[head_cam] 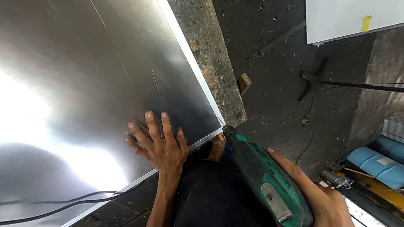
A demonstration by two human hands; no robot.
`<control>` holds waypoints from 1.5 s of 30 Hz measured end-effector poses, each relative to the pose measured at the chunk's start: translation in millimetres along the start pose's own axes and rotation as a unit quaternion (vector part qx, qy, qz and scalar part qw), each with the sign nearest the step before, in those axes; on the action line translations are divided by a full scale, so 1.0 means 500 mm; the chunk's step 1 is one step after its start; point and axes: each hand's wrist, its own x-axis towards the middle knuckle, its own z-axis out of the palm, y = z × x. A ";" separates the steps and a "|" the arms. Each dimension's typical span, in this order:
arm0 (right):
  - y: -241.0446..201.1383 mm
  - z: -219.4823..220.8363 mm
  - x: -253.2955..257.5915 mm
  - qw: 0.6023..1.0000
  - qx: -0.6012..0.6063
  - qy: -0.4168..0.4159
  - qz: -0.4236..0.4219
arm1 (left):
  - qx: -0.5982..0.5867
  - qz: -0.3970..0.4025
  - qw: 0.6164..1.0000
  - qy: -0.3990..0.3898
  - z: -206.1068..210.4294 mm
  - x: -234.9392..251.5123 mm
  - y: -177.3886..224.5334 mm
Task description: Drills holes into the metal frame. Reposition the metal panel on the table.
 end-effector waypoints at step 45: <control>0.065 0.006 0.045 0.984 -0.109 0.073 -0.117 | 0.013 -0.015 1.000 -0.006 0.004 -0.006 0.012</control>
